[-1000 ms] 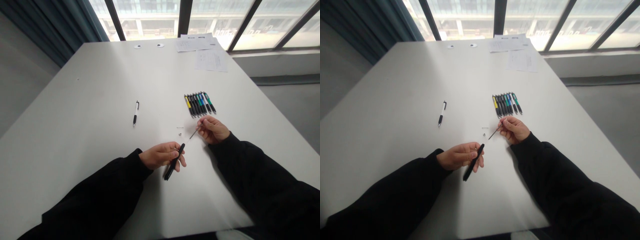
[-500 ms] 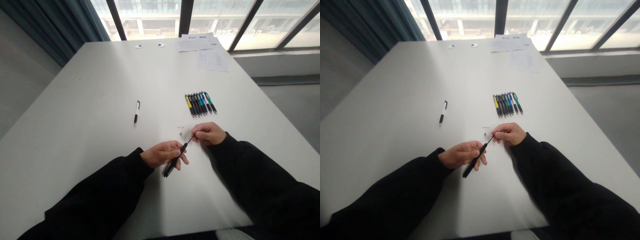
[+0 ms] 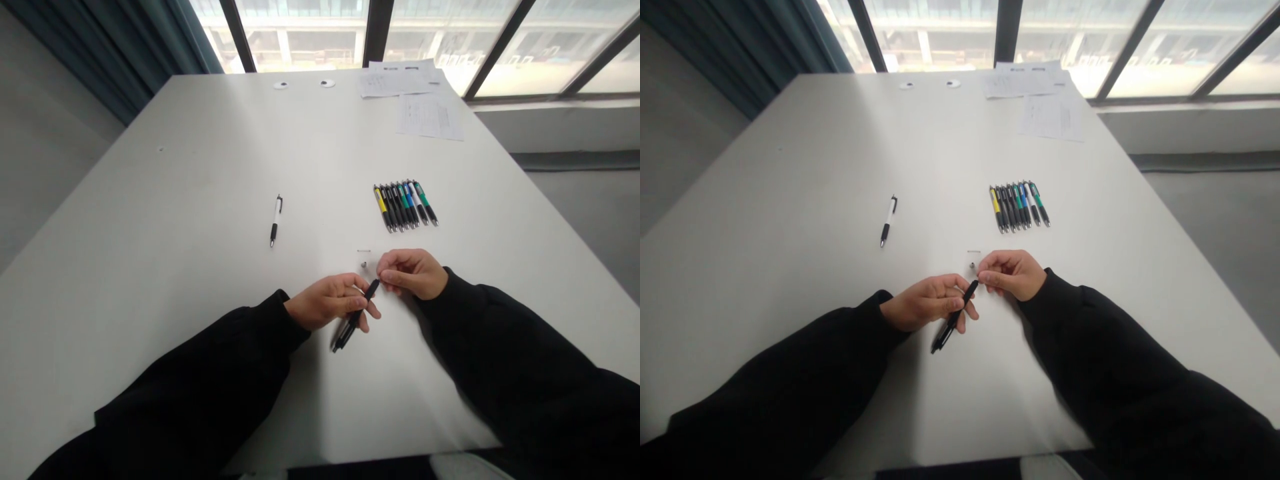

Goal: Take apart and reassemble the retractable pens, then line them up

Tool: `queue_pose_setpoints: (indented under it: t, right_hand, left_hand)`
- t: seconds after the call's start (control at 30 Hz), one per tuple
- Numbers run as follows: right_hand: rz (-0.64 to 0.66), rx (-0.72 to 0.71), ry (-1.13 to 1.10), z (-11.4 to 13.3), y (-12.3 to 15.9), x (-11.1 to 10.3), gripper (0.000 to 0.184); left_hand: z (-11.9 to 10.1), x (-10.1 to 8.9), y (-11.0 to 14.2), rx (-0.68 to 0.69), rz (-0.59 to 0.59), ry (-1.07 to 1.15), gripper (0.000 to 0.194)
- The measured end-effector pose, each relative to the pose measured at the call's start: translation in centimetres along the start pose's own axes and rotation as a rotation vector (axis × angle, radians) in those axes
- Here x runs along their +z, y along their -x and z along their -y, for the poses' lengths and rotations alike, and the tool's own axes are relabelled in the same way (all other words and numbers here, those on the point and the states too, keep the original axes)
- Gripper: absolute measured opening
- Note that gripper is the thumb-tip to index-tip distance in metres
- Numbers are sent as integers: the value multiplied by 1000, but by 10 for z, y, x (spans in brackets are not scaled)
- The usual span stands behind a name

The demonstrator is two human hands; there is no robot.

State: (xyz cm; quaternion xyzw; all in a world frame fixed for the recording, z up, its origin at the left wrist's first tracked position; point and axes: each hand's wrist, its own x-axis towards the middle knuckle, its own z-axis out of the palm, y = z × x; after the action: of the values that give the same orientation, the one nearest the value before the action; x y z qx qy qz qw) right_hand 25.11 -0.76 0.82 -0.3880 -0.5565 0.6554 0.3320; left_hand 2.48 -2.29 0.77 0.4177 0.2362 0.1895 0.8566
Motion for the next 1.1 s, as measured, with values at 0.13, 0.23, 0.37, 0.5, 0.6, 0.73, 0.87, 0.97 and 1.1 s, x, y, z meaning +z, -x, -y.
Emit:
queue_pose_setpoints:
  t: [0.13,0.23,0.37,0.5,0.6,0.73,0.87,0.97,1.1]
  right_hand:
    - [-24,34,20,6,1,12,46]
    - [-27,32,26,9,3,17,45]
    - [-31,-14,-15,5,3,14,45]
    - [-226,-134,59,-2,-3,3,49]
    - [-430,-277,511,-4,-11,-2,32]
    - [-398,-369,938,-7,-22,-1,24]
    - [-382,-372,1048,-11,-26,2,18]
    - [-383,-374,995,-10,-23,1,18]
    - [-317,-252,642,-8,-17,-6,24]
  left_hand:
    - [-2,1,-1,47,-38,-40,37]
    - [-1,1,-1,50,-66,-51,38]
    - [-1,1,0,81,-102,-80,38]
    - [-4,-1,-1,118,-80,-50,36]
    - [-4,-1,-2,125,-39,-5,34]
    - [-3,-1,-2,140,-70,35,30]
    - [-2,-1,-1,131,-116,59,30]
    - [-2,-2,-2,108,-141,83,34]
    - [-1,-3,-2,65,-158,71,40]
